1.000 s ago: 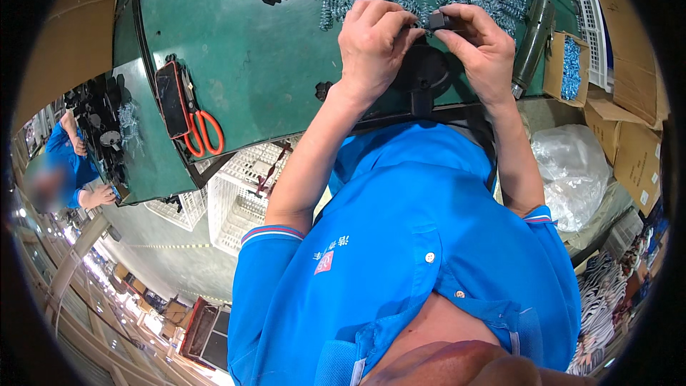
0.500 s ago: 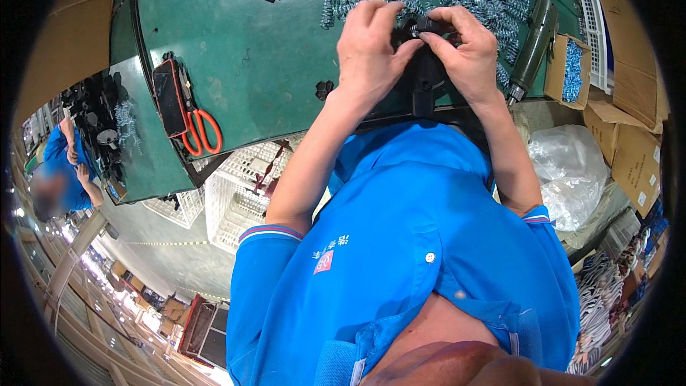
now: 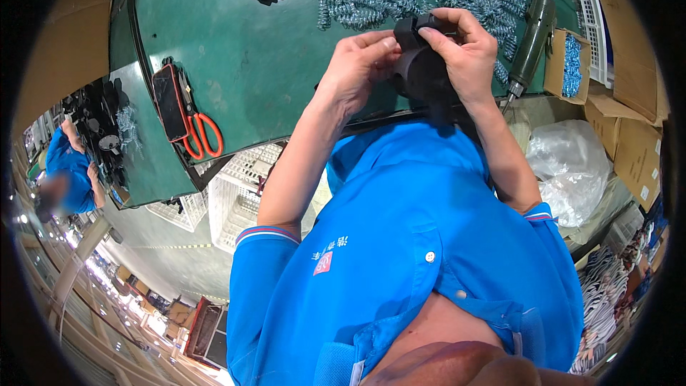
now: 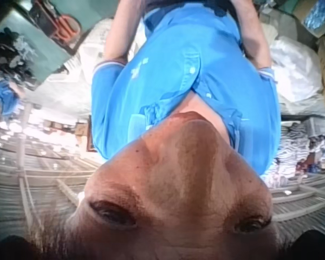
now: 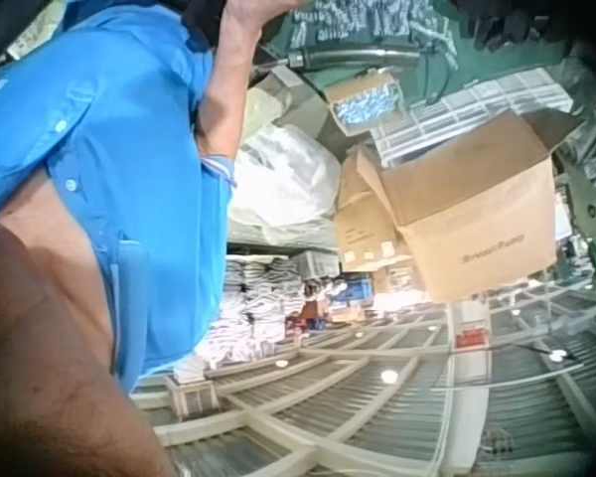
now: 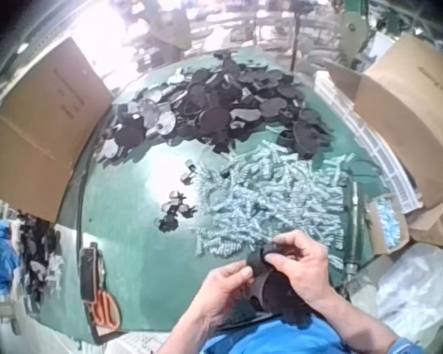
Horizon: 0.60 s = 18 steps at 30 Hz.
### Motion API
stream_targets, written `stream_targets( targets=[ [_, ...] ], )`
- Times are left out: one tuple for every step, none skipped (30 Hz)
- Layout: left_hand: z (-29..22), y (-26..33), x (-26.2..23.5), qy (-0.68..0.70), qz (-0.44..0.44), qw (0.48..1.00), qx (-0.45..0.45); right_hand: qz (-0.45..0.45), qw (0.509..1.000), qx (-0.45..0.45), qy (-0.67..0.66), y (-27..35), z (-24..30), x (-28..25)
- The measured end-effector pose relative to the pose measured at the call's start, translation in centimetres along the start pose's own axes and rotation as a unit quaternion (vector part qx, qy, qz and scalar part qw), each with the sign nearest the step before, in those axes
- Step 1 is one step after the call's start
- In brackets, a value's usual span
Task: The person repeatedly picks up small black plastic parts and metallic spiral springs from a green worktable, inserts the springs into the parts, and uses a handheld power tool to fasten them. The person places the completed assemblies on the table and continues the cycle with new parts.
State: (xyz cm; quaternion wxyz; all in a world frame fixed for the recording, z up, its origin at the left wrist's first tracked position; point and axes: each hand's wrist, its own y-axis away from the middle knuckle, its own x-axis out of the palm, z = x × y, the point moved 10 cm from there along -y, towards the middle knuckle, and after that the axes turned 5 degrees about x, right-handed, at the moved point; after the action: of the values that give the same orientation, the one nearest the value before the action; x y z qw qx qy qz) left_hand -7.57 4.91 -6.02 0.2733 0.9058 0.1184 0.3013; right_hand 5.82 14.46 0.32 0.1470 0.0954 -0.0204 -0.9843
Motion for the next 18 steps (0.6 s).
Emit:
stream_targets(
  targets=[
    [0.4, 0.3, 0.9, 0.03, 0.038, 0.999, -0.009, -0.001, 0.999, 0.011, -0.037, 0.1, 0.2, -0.2],
    [0.9, 0.8, 1.9, 0.06, 0.075, 0.995, -0.019, 0.003, 0.999, 0.017, -0.037, 0.4, 0.5, -0.2],
    [1.5, 1.1, 2.1, 0.103, 0.067, 0.992, -0.029, 0.007, 0.999, 0.022, -0.037, 0.7, 1.1, -0.3],
    [1.5, 1.1, 2.1, 0.092, 0.058, 0.994, 0.009, 0.012, 0.999, 0.028, -0.039, 1.1, 1.6, -0.3],
    [1.7, 1.2, 2.1, 0.081, 0.049, 0.994, 0.047, 0.011, 0.998, 0.047, -0.047, 1.5, 1.9, -0.4],
    [1.6, 1.4, 2.3, 0.071, 0.04, 0.993, 0.085, 0.012, 0.998, 0.028, -0.046, 1.8, 2.3, -0.5],
    [0.7, 2.4, 3.7, 0.142, 0.037, 0.984, 0.099, 0.014, 0.999, 0.009, -0.047, 2.1, 2.6, -0.5],
    [0.9, 2.5, 3.9, 0.153, 0.054, 0.982, 0.101, 0.015, 0.999, -0.01, -0.047, 2.4, 3.0, -0.6],
    [1.3, 2.5, 3.9, 0.165, 0.071, 0.978, 0.102, 0.024, 0.998, -0.015, -0.051, 2.6, 3.5, -0.6],
    [1.4, 2.6, 4.0, 0.176, 0.087, 0.975, 0.106, 0.029, 0.998, -0.043, -0.04, 2.7, 4.2, -0.6],
    [1.6, 2.8, 3.9, 0.161, 0.091, 0.977, 0.105, 0.035, 0.996, -0.071, -0.03, 2.9, 4.8, -0.7],
    [1.6, 2.8, 3.9, 0.15, 0.091, 0.979, 0.103, 0.041, 0.994, -0.098, -0.019, 3.1, 5.4, -0.7],
    [1.5, 2.9, 3.9, 0.139, 0.091, 0.981, 0.103, 0.035, 0.994, -0.106, -0.009, 3.2, 5.5, -0.9],
    [1.4, 3.0, 3.9, 0.128, 0.091, 0.982, 0.102, 0.046, 0.993, -0.109, 0.02, 3.3, 5.8, -0.9],
    [1.2, 3.1, 4.0, 0.123, 0.084, 0.983, 0.106, 0.057, 0.991, -0.111, 0.049, 3.4, 6.4, -1.1],
    [1.0, 3.1, 4.3, 0.118, 0.078, 0.984, 0.107, 0.066, 0.988, -0.112, 0.078, 3.6, 6.8, -1.3],
    [0.9, 3.2, 4.3, 0.112, 0.073, 0.985, 0.109, 0.073, 0.991, -0.088, 0.073, 3.7, 6.5, -1.4],
    [1.2, 3.2, 4.5, 0.112, 0.085, 0.985, 0.096, 0.067, 0.993, -0.07, 0.069, 3.8, 6.1, -1.5]
  ],
)
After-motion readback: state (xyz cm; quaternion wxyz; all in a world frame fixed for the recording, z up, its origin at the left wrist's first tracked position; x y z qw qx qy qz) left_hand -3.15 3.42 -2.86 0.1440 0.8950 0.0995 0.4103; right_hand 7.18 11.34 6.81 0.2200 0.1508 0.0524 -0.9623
